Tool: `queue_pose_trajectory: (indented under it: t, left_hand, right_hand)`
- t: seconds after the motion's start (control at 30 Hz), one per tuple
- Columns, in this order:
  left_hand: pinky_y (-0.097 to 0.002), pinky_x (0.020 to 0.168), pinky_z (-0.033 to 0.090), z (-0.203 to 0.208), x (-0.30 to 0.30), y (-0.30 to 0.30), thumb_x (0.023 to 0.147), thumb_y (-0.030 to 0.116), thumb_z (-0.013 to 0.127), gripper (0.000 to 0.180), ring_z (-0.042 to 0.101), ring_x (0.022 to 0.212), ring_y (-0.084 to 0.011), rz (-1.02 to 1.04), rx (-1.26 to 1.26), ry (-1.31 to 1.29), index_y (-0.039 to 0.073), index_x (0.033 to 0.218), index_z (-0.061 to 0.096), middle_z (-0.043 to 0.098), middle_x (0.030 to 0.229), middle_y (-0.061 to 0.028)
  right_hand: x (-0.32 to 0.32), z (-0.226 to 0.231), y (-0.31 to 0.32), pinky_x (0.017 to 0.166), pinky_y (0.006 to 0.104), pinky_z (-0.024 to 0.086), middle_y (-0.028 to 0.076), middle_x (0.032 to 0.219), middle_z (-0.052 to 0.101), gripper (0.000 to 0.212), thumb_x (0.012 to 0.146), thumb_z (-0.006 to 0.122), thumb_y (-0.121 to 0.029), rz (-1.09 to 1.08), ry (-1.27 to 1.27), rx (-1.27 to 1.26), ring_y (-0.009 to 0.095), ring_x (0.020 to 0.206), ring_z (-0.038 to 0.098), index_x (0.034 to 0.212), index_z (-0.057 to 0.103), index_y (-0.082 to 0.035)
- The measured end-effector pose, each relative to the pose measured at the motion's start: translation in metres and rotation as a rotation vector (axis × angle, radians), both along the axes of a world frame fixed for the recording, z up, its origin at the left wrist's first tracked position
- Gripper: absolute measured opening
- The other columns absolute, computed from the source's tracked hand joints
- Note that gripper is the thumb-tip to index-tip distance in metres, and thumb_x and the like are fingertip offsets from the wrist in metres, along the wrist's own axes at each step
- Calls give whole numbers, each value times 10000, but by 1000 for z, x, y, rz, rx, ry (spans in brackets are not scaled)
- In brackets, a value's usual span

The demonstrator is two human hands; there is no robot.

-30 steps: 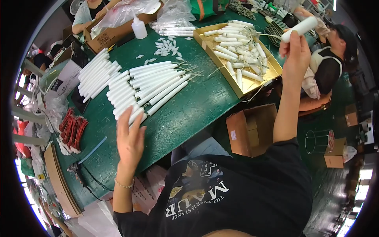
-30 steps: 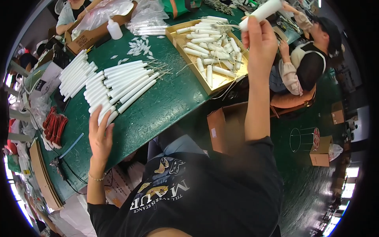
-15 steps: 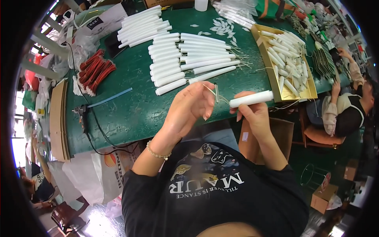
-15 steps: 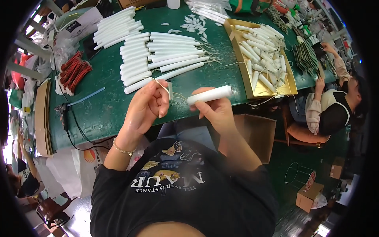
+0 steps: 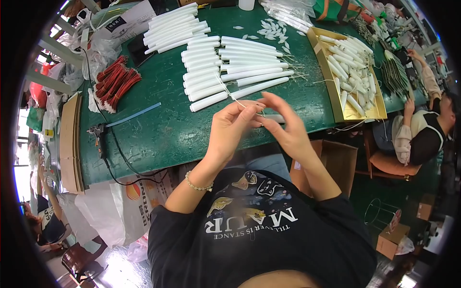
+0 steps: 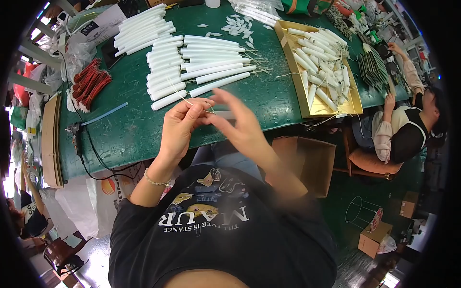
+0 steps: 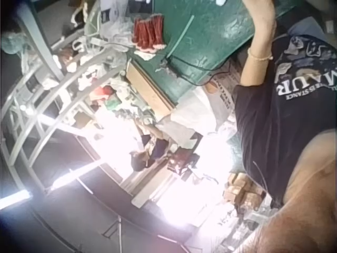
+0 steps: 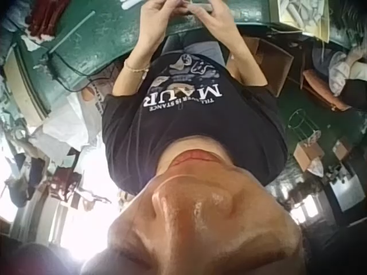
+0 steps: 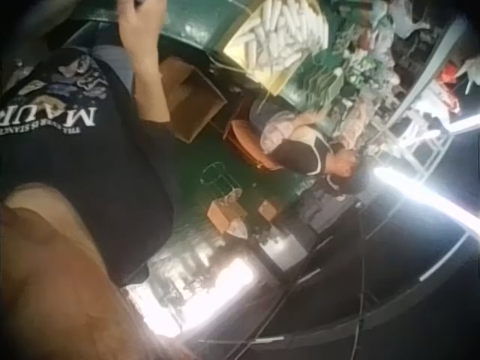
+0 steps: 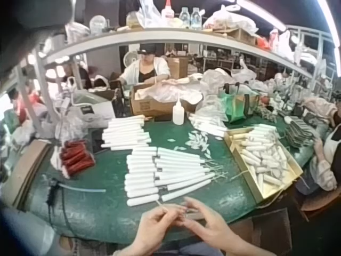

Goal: Assembling white plastic tubes with clear wiring on a factory production line.

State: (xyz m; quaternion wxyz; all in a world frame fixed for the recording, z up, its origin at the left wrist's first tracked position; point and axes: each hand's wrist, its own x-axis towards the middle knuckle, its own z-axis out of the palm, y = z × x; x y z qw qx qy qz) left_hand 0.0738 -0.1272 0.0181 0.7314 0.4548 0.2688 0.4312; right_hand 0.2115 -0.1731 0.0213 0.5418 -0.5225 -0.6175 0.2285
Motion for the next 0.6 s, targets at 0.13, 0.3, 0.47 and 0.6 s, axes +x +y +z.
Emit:
queue_pose_trajectory:
  t: [0.13,0.3,0.47,0.6]
  left_hand:
    - [-185,597,448,4,-5,3,853,130,545,168,555,700,-87,119,113,120,-17,870,623,590,963,-60]
    - [-178,499,392,12,-31,34,855,165,544,184,510,625,-63,264,-4,-34,-1,891,614,586,910,-52]
    - [-178,506,392,17,-56,56,876,204,518,225,521,656,-85,246,-91,-258,12,983,569,580,875,-54]
    - [-171,516,418,16,-59,59,889,208,489,274,520,669,-84,129,-229,-351,12,1079,522,580,913,-62]
  right_hand:
    - [-7,8,4,528,188,384,23,740,552,334,851,530,-130,148,194,-354,65,601,475,1160,481,-12]
    - [4,17,3,499,189,372,6,655,548,136,816,559,-56,73,-10,-255,57,566,467,930,615,-6]
    - [18,26,-2,496,173,356,-4,655,547,128,791,593,-42,56,-52,-238,41,569,463,913,617,-8]
    - [23,31,-4,485,162,337,-15,649,533,76,790,600,-48,-28,-15,-316,21,570,454,851,602,-3]
